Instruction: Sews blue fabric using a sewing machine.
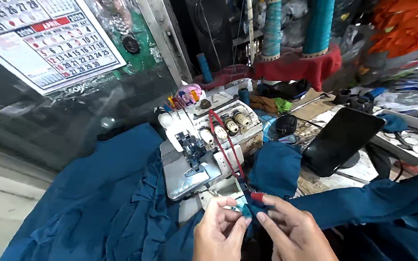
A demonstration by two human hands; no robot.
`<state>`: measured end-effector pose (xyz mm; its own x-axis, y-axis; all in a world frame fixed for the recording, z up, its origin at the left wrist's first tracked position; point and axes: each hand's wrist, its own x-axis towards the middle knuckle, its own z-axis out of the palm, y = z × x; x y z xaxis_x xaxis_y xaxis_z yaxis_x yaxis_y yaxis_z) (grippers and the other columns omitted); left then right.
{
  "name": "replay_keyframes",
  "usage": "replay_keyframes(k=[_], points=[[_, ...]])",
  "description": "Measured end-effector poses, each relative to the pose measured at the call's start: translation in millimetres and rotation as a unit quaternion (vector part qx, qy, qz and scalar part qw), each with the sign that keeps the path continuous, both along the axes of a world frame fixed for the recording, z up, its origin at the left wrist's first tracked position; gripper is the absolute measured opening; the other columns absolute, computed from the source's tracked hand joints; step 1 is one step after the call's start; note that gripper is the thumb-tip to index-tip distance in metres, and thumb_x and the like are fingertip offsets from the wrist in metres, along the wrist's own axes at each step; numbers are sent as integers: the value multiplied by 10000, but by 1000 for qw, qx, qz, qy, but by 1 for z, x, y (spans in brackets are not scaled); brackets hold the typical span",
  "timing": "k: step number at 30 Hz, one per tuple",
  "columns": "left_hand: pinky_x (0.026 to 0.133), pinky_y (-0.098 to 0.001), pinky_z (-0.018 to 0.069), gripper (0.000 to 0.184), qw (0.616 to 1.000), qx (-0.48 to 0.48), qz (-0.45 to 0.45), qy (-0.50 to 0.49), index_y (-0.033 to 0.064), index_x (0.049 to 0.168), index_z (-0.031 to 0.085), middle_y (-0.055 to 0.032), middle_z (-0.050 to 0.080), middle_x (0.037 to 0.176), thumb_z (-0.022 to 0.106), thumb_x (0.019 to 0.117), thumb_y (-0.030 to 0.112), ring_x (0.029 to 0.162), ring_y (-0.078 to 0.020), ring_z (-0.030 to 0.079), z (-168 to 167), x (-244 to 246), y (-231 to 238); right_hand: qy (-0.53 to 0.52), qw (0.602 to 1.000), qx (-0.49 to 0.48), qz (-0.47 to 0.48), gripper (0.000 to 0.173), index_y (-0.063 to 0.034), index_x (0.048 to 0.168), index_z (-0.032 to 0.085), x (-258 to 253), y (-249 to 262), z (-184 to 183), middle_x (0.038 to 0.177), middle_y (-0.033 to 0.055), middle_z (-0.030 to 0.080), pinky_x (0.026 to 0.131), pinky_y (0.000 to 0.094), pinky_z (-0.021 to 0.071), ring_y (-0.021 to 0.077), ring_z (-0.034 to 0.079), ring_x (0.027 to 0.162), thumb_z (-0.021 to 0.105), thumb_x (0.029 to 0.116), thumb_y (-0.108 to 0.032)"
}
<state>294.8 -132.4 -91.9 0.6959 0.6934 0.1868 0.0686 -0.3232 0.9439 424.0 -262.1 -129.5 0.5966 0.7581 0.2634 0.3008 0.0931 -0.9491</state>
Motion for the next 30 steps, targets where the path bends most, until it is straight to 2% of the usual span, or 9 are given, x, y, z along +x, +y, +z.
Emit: replay_keyframes(k=[3,5,8,11,14,19,23,27,30], points=[[685,-349,670,337,998,15,-43,38,38,1255,590,-24,778,933,697,938,-6,774,-184,762,1,-8,-3,22,996,-43,72,594,-78,1509,480,-4,-16,10,932,-12,748,471,336,612,126,674,574,705,989,-258],[678,-322,664,321,996,34,-55,57,56,1261,599,1,778,949,686,955,19,779,-157,758,5,-12,-4,-18,996,-59,60,685,-120,1483,525,-5,-13,13,898,-36,746,464,303,582,93,649,564,807,898,-339],[676,-323,671,289,996,40,-55,50,58,1231,608,-7,780,937,687,956,21,769,-165,764,13,-16,-4,1,997,-53,51,603,-167,1389,603,-2,1,15,813,-49,723,407,280,566,95,646,525,847,853,-297],[680,-337,679,291,997,41,-49,32,50,1215,611,-19,776,925,696,941,0,769,-183,766,17,-24,0,84,988,-69,113,497,-177,1412,558,-1,2,25,921,6,751,400,336,600,177,689,539,741,951,-152],[672,-280,645,271,994,90,-41,55,101,1215,638,48,763,929,705,953,84,776,-106,737,14,-28,4,93,981,-93,142,488,-194,1451,518,-3,3,27,1004,16,757,420,360,612,193,699,558,664,991,-121],[731,-252,641,223,986,146,-40,76,126,1197,660,74,753,964,676,974,120,835,-55,728,9,-24,1,-6,995,-94,26,415,-211,1314,641,-7,9,17,1124,-33,729,464,313,625,120,694,585,749,915,-180],[749,-259,651,180,988,149,-31,30,94,1154,684,47,747,992,676,975,108,864,-71,732,1,-15,0,21,996,-82,8,463,-170,1348,632,-8,3,21,986,-19,761,416,312,604,139,698,563,776,909,-163],[764,-298,657,127,990,138,-8,-25,53,1086,692,-4,731,993,681,963,79,868,-116,729,-9,-11,-15,91,993,-66,35,531,-114,1461,518,-12,-6,25,922,29,762,386,346,593,192,683,518,697,963,-74],[750,-302,633,245,989,145,26,14,36,1037,639,-45,682,964,789,893,165,846,-124,697,-20,-19,-36,125,989,-62,41,577,-92,1499,461,-14,-12,24,853,60,738,388,373,595,216,678,511,625,957,21]])
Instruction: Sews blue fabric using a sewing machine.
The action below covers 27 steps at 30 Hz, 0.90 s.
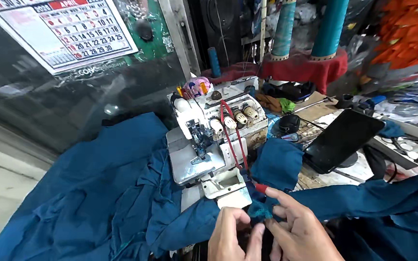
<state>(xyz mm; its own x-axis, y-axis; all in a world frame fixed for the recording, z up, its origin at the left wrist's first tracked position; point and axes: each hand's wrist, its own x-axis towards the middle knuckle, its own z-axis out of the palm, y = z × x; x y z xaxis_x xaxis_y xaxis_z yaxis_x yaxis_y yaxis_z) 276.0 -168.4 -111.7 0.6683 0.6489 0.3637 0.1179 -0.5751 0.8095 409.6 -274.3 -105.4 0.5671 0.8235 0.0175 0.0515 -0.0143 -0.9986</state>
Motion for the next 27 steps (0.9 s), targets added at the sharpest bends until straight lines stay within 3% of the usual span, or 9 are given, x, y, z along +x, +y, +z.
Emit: replay_keyframes(k=[2,7,12,14,17,21,24,27], points=[[740,-283,606,287,999,3,32,43,41,1018,653,-47,668,961,820,852,205,842,-111,672,-10,-3,-12,10,1000,4,-6,610,-79,1517,446,-4,-1,-2,839,59,736,384,365,584,206,671,508,620,944,34],[759,-266,642,191,996,21,83,-4,-4,1071,687,-46,724,969,730,893,48,852,-91,720,-23,4,-23,59,998,23,-13,592,-56,1531,430,-10,-4,-6,793,74,714,350,357,553,202,628,460,625,975,2],[767,-250,632,106,994,83,74,-13,21,1015,748,-46,724,958,702,923,46,875,-101,712,-22,3,-25,139,986,88,-36,585,-2,1518,405,-14,-9,-6,900,137,742,387,363,571,232,674,533,592,968,67],[809,-269,629,170,995,82,52,-2,1,1044,737,-71,717,1007,748,892,77,929,-123,709,-19,0,-26,147,983,99,-38,593,18,1517,396,-18,-10,-5,936,144,753,391,355,568,227,678,543,601,963,74],[804,-283,634,274,996,66,59,-9,-19,1053,689,-79,705,1002,804,847,121,909,-122,708,-19,-1,-27,140,985,90,-41,578,18,1501,453,-22,-9,-5,868,111,742,349,321,512,178,612,474,621,950,59],[775,-258,633,115,992,85,76,-56,1,984,742,-61,726,962,716,875,26,893,-115,713,-20,1,-21,116,987,100,-37,503,-13,1476,515,-20,-9,-5,819,99,713,330,320,501,171,579,444,628,986,6],[803,-270,637,101,992,82,63,-72,-4,980,741,-80,723,999,691,896,22,943,-139,714,-23,-1,-21,132,984,110,-44,535,16,1491,458,-19,-9,-3,876,143,734,396,346,569,216,663,527,605,977,49],[845,-291,626,161,995,15,42,-89,-56,1048,699,-115,712,1068,620,910,-32,979,-156,707,-20,-5,-23,225,965,128,-44,495,19,1508,372,-27,-2,-2,1009,210,710,595,405,645,277,728,718,457,1023,64]])
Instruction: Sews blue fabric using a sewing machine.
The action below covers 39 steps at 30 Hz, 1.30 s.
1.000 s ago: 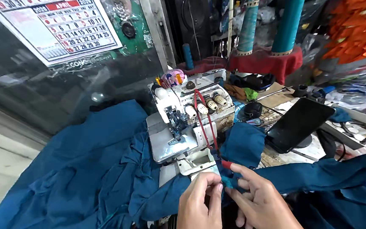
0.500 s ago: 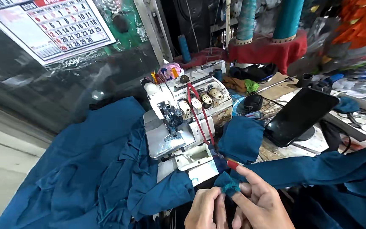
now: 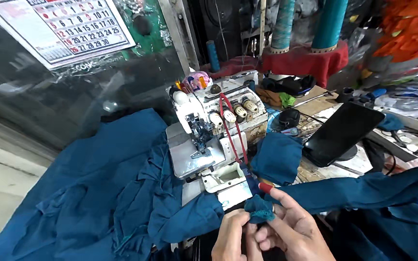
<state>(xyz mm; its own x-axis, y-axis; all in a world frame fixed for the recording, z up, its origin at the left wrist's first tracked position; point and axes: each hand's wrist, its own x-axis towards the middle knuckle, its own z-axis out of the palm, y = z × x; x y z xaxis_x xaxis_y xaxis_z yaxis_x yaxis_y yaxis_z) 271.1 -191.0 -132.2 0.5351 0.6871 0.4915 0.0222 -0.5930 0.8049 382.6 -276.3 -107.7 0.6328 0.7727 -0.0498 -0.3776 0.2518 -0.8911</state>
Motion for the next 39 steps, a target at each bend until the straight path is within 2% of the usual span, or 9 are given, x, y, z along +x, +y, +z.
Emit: replay_keyframes(k=[6,9,13,17,21,26,31,34,39], points=[[842,-425,587,288,892,-417,-170,-48,-47,1145,548,-146,659,992,315,1114,118,899,-223,673,26,-23,10,51,998,-46,7,309,-19,1281,611,-6,11,-14,900,81,641,560,298,511,145,591,679,411,1066,-113],[792,-326,567,282,939,-321,-125,-3,-16,1097,606,-88,643,938,371,1114,139,862,-154,639,26,-19,21,8,992,-62,110,293,-30,1297,621,3,29,-18,1179,97,689,876,354,582,187,675,1026,478,1075,-157],[676,-228,521,198,994,-101,-43,28,-24,1041,627,-36,620,849,461,1075,78,751,-76,597,26,-25,28,-68,989,-116,59,408,-128,1465,482,17,31,-20,1090,69,701,476,277,507,167,646,659,485,1071,-237],[768,-273,543,202,997,4,-63,39,4,1019,662,-49,650,914,502,1063,120,862,-108,624,21,-31,33,-147,988,-38,-11,326,-30,1361,535,8,-10,-7,844,86,667,382,278,469,145,565,506,569,1046,-108],[918,-354,475,186,986,64,-144,47,78,978,660,-40,657,917,544,1052,204,1001,-172,596,20,-23,23,-81,995,-19,55,467,-23,1526,368,1,-25,-7,1217,142,713,386,299,496,149,595,509,485,1078,-82],[888,-390,556,127,986,36,-162,9,60,971,727,-53,727,909,632,1004,137,942,-198,678,16,-29,27,-76,995,-19,69,676,-78,1574,310,18,-18,-4,1069,125,739,394,282,469,166,601,538,642,989,-21],[981,-418,564,225,978,26,-198,52,89,1149,740,-105,675,1230,639,1016,240,1174,-241,632,55,-27,60,-189,956,47,220,602,-138,1554,401,42,-15,10,1090,83,731,425,255,488,138,618,592,632,1005,-54],[1014,-461,545,162,955,-45,-291,12,34,972,670,-142,681,1141,602,1031,169,1161,-283,641,44,-20,62,-236,925,54,293,519,-141,1526,459,51,-14,13,1064,85,700,516,266,532,131,627,663,614,1031,-133],[884,-410,578,243,916,-257,-282,-124,42,1003,568,-144,694,999,470,1093,244,957,-234,694,25,-17,49,-145,931,184,280,512,-20,1486,470,47,-4,-15,1073,78,685,788,262,565,76,630,831,631,1007,-103]])
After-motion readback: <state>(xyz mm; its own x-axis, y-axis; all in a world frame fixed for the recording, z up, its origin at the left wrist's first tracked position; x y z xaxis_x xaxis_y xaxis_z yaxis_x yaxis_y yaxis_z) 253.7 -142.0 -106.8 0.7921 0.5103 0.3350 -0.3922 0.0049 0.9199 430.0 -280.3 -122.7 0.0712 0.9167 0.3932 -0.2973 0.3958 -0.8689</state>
